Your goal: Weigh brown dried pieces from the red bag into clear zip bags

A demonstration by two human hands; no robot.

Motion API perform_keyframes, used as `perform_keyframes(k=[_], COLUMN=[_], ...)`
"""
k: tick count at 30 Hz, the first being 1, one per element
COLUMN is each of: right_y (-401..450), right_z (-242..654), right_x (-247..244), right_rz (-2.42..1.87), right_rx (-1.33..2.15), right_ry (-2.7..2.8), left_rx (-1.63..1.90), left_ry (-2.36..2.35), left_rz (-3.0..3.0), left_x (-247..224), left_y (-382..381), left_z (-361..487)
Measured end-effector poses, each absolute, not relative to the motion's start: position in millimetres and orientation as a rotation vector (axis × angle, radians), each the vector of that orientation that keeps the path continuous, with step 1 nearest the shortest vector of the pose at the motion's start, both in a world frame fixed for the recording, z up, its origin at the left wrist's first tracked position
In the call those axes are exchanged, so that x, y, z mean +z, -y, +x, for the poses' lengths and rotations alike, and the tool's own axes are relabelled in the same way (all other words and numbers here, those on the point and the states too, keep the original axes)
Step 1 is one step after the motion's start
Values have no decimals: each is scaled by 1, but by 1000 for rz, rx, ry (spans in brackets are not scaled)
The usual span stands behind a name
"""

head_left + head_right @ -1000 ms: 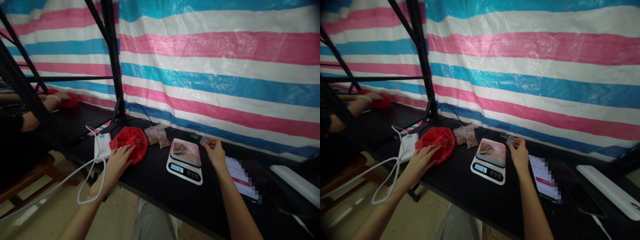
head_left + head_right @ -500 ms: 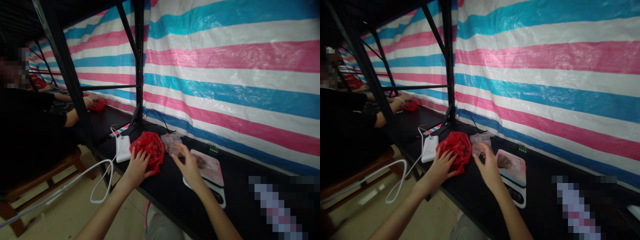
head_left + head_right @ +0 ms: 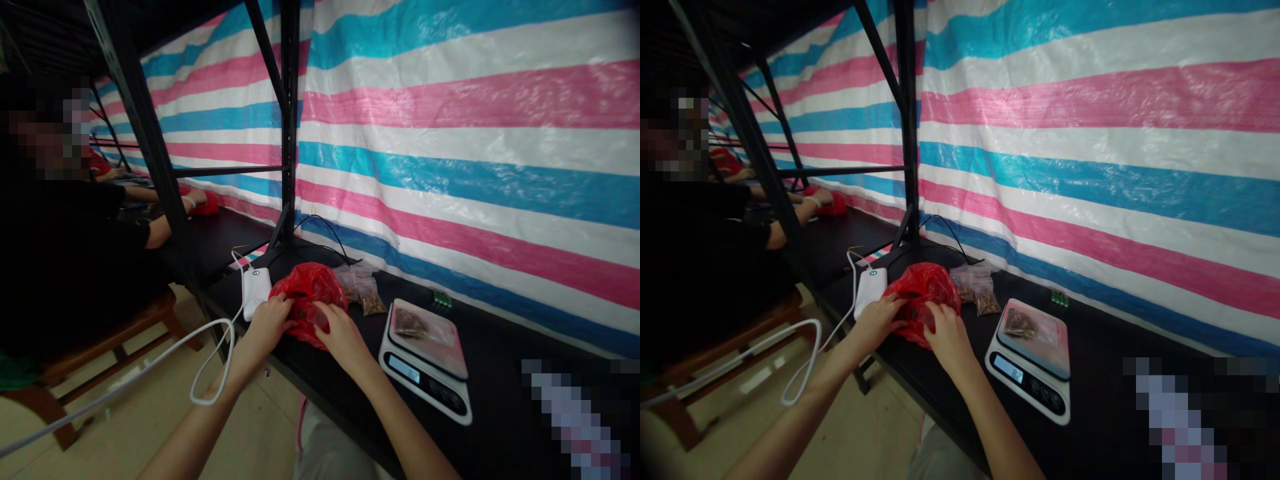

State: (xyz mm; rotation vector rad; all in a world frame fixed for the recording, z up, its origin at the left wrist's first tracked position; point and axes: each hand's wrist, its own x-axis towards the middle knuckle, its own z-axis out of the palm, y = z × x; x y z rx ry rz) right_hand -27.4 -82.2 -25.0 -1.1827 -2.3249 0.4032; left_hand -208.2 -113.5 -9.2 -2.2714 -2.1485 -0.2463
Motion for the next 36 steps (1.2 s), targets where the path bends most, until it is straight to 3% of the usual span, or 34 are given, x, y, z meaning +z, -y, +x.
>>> perform_keyframes(k=[7, 14, 27, 36], right_y=[81, 85, 77, 67], right_z=[-31, -31, -34, -33], right_x=[-28, -26, -36, -47], right_rz=[-1224, -1188, -1181, -1119], right_rx=[256, 220, 460, 636], right_ry=[2406, 2413, 2196, 2049], left_rx=[-80, -207, -1214, -1388], left_ry=[2084, 2135, 2168, 2158], left_rz=[-2381, -2340, -2503, -2538], left_x=[4, 1, -8, -11], left_y=[112, 101, 90, 87], left_z=[-210, -201, -197, -194])
